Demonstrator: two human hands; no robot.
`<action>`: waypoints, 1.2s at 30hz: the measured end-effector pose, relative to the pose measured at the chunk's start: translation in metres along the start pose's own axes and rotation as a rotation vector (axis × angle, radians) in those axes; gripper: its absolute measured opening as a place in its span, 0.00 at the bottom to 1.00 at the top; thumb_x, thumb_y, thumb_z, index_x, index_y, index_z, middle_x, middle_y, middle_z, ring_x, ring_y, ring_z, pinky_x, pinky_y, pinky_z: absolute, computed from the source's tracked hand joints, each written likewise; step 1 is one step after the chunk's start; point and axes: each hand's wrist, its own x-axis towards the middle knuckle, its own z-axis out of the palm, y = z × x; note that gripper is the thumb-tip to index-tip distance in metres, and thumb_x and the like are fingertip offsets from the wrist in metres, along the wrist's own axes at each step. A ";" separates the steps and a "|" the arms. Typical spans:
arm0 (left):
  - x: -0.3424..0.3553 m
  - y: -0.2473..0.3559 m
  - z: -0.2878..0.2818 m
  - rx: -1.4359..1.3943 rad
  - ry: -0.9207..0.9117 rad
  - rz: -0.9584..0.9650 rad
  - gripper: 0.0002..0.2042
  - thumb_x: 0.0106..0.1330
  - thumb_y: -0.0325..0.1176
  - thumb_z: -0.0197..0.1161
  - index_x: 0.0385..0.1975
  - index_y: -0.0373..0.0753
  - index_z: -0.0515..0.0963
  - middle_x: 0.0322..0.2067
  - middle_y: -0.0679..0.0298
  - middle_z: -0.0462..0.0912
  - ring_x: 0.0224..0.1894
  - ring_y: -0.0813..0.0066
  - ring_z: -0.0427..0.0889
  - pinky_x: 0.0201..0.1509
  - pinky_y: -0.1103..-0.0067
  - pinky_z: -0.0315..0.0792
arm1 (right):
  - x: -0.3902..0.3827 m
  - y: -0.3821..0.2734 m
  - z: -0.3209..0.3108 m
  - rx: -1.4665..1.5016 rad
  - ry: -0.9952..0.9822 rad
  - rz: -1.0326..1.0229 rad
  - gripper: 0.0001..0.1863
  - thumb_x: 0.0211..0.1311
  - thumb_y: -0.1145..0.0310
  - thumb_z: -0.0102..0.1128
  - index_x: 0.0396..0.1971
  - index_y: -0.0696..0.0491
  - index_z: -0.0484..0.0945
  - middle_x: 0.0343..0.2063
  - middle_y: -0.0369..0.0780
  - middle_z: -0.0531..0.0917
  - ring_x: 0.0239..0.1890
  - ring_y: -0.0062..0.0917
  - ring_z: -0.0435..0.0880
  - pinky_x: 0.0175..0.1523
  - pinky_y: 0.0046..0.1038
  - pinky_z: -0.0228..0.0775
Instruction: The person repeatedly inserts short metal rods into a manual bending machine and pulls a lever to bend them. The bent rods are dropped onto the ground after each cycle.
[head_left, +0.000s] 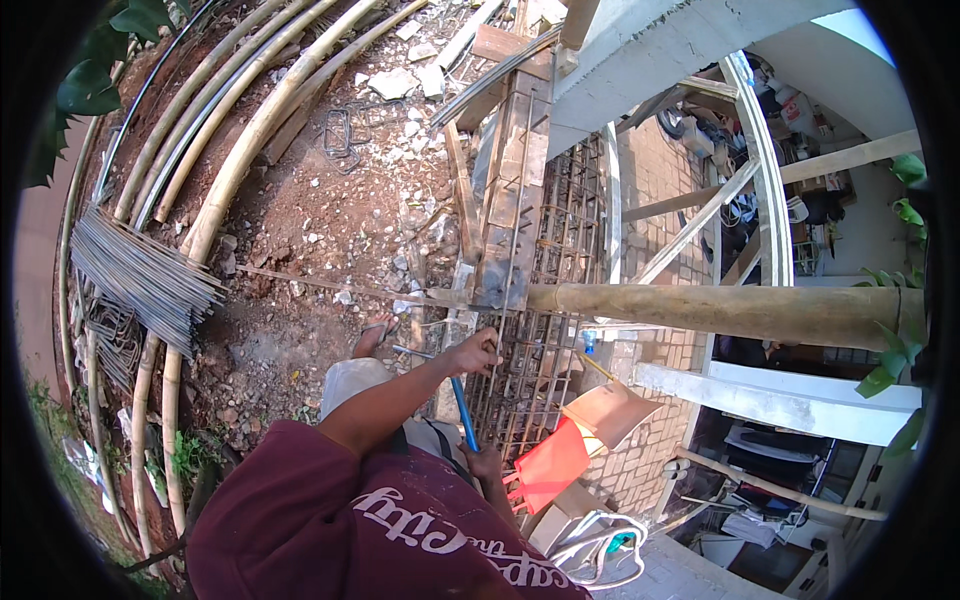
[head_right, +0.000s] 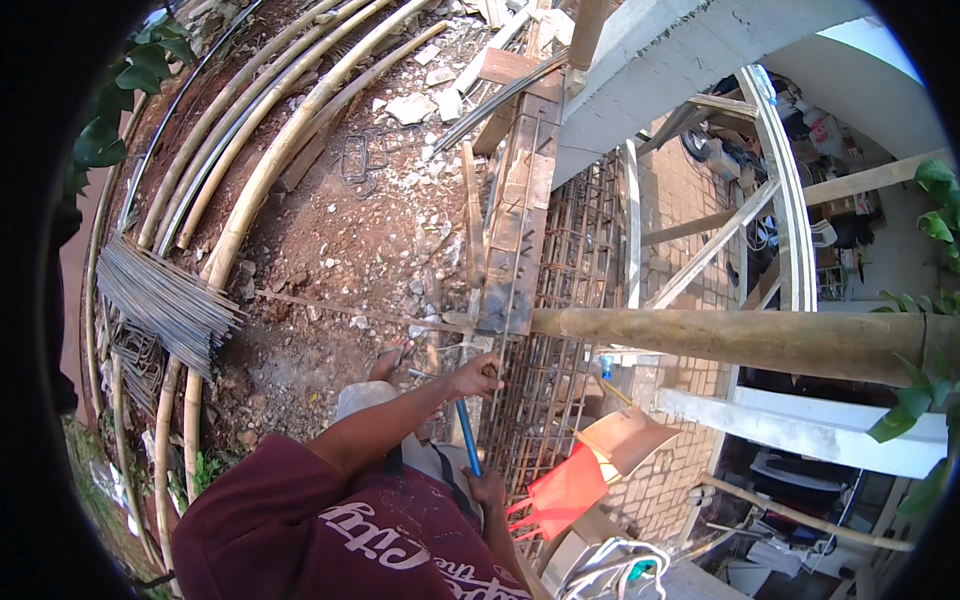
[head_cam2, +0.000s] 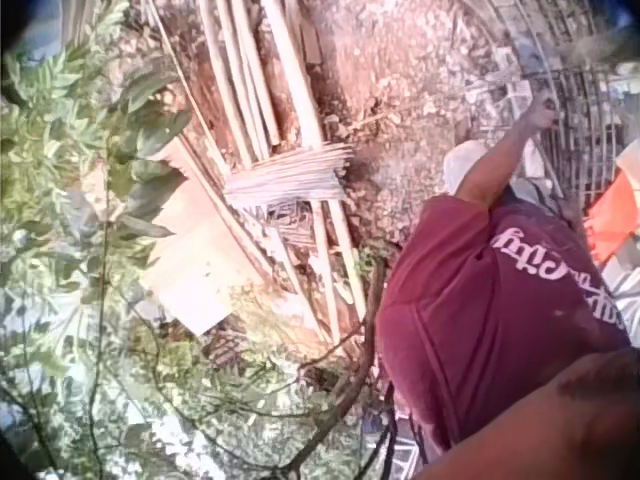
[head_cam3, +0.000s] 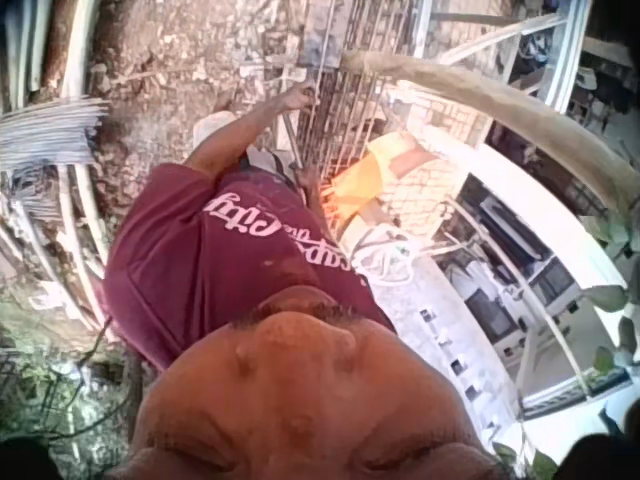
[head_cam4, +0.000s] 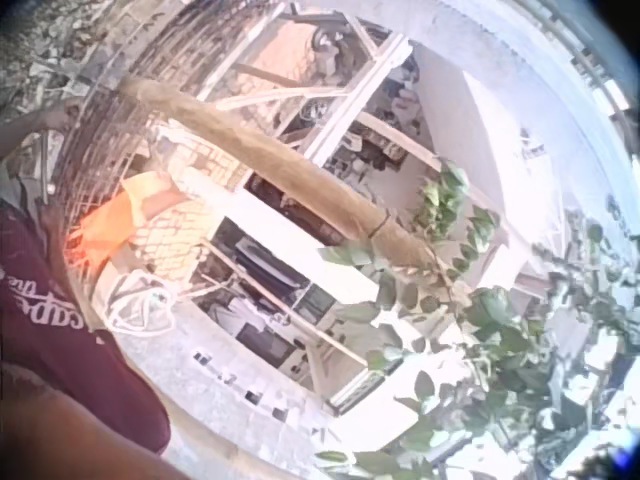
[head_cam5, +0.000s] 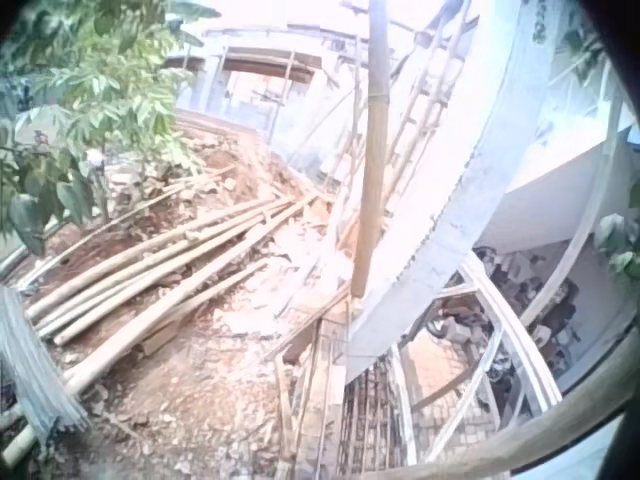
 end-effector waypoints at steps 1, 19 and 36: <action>0.001 -0.014 0.003 0.041 0.057 -0.048 0.22 0.69 0.23 0.70 0.58 0.42 0.68 0.37 0.64 0.76 0.36 0.71 0.81 0.31 0.67 0.82 | 0.001 0.013 0.002 0.061 -0.002 -0.014 0.33 0.63 0.33 0.68 0.48 0.50 0.91 0.34 0.53 0.91 0.42 0.48 0.93 0.49 0.48 0.81; -0.047 -0.118 0.039 0.220 0.267 -0.132 0.14 0.66 0.26 0.75 0.43 0.34 0.75 0.37 0.58 0.82 0.37 0.65 0.83 0.33 0.63 0.86 | -0.055 0.199 0.002 0.259 0.118 0.132 0.24 0.63 0.46 0.76 0.33 0.56 0.88 0.18 0.41 0.84 0.16 0.28 0.84 0.26 0.34 0.76; -0.068 -0.125 0.036 0.148 0.179 -0.003 0.13 0.68 0.31 0.76 0.40 0.39 0.74 0.32 0.66 0.80 0.31 0.76 0.83 0.33 0.71 0.85 | 0.049 0.013 -0.168 0.266 0.372 -0.326 0.31 0.71 0.41 0.65 0.47 0.58 0.86 0.28 0.39 0.82 0.33 0.27 0.78 0.42 0.37 0.71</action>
